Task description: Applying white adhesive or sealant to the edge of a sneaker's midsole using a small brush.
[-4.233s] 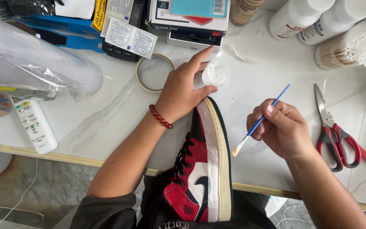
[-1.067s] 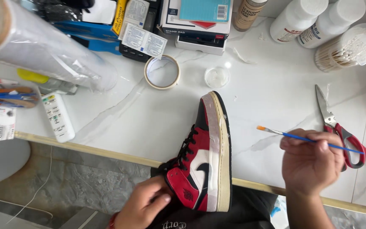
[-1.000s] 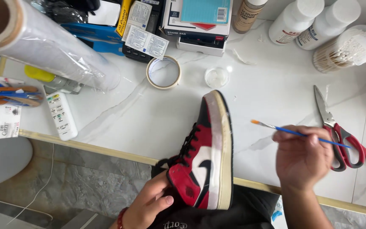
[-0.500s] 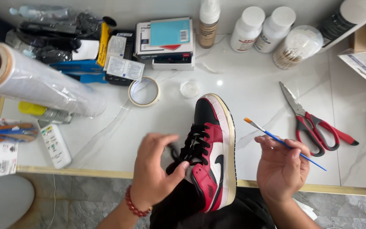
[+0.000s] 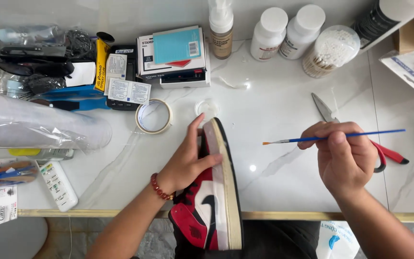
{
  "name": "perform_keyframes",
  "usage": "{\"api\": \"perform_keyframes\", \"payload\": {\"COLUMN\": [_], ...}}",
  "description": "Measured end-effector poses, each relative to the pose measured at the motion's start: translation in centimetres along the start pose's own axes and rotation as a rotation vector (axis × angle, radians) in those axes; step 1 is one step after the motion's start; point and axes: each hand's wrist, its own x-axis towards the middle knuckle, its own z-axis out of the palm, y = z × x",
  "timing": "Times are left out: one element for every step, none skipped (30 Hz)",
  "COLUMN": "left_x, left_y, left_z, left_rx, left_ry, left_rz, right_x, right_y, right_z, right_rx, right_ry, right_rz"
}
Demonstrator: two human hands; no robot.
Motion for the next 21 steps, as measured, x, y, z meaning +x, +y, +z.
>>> {"api": "perform_keyframes", "payload": {"left_x": [0.7, 1.2, 1.9, 2.1, 2.3, 2.6, 2.6, 2.9, 3.2, 3.2, 3.2, 3.0, 2.9, 2.9, 2.8, 2.7, 2.4, 2.3, 2.0, 1.8, 1.6], "left_y": [0.2, 0.4, 0.5, 0.7, 0.9, 1.1, 1.2, 1.3, 1.4, 1.6, 1.7, 1.7, 1.8, 1.9, 1.9, 2.0, 2.1, 2.3, 2.1, 2.0, 1.9], "left_z": [0.1, 0.3, 0.5, 0.6, 0.8, 0.9, 1.0, 1.0, 1.0, 1.0, 1.0, 1.0, 1.0, 1.0, 0.9, 0.9, 0.8, 0.6, 0.6, 0.5, 0.4], "left_rx": [-0.004, 0.047, 0.097, 0.09, 0.119, 0.149, 0.143, 0.198, 0.252, 0.248, 0.259, 0.271, 0.266, 0.275, 0.284, 0.277, 0.245, 0.218, 0.216, 0.193, 0.171], "left_ry": [0.004, -0.034, -0.072, -0.08, -0.091, -0.11, -0.125, -0.11, -0.095, -0.103, -0.104, -0.106, -0.115, -0.1, -0.085, -0.089, -0.081, -0.067, -0.064, -0.064, -0.064], "left_rz": [0.004, 0.061, 0.119, 0.114, 0.09, 0.068, 0.064, 0.066, 0.069, 0.066, 0.042, 0.01, 0.0, 0.016, 0.031, 0.018, -0.046, -0.102, -0.106, -0.077, -0.047], "right_x": [0.9, 1.4, 2.0, 2.4, 2.8, 3.1, 3.0, 3.3, 3.6, 3.6, 3.6, 3.4, 3.4, 3.5, 3.5, 3.4, 3.3, 3.5, 3.4, 3.5, 3.5], "right_y": [-0.2, -0.4, -0.6, -0.5, -0.3, -0.2, 0.2, 0.7, 1.3, 1.4, 1.6, 1.9, 1.8, 1.8, 1.7, 1.7, 1.7, 1.7, 1.8, 1.8, 1.8], "right_z": [0.4, 0.7, 1.1, 1.2, 1.3, 1.5, 1.4, 1.2, 1.0, 1.0, 1.1, 1.2, 1.5, 1.8, 2.1, 2.1, 2.2, 2.4, 2.2, 2.0, 1.8], "right_rx": [-0.002, -0.038, -0.073, -0.078, -0.103, -0.131, -0.14, -0.153, -0.167, -0.172, -0.182, -0.188, -0.19, -0.214, -0.237, -0.237, -0.254, -0.269, -0.266, -0.256, -0.246], "right_ry": [-0.006, -0.014, -0.022, -0.016, -0.028, -0.033, -0.021, -0.005, 0.011, 0.016, 0.014, 0.013, 0.02, -0.021, -0.062, -0.061, -0.069, -0.083, -0.086, -0.065, -0.045], "right_rz": [-0.001, 0.049, 0.1, 0.108, 0.082, 0.055, 0.063, 0.039, 0.016, 0.021, 0.025, 0.034, 0.046, -0.007, -0.061, -0.045, -0.074, -0.114, -0.11, -0.105, -0.099]}}
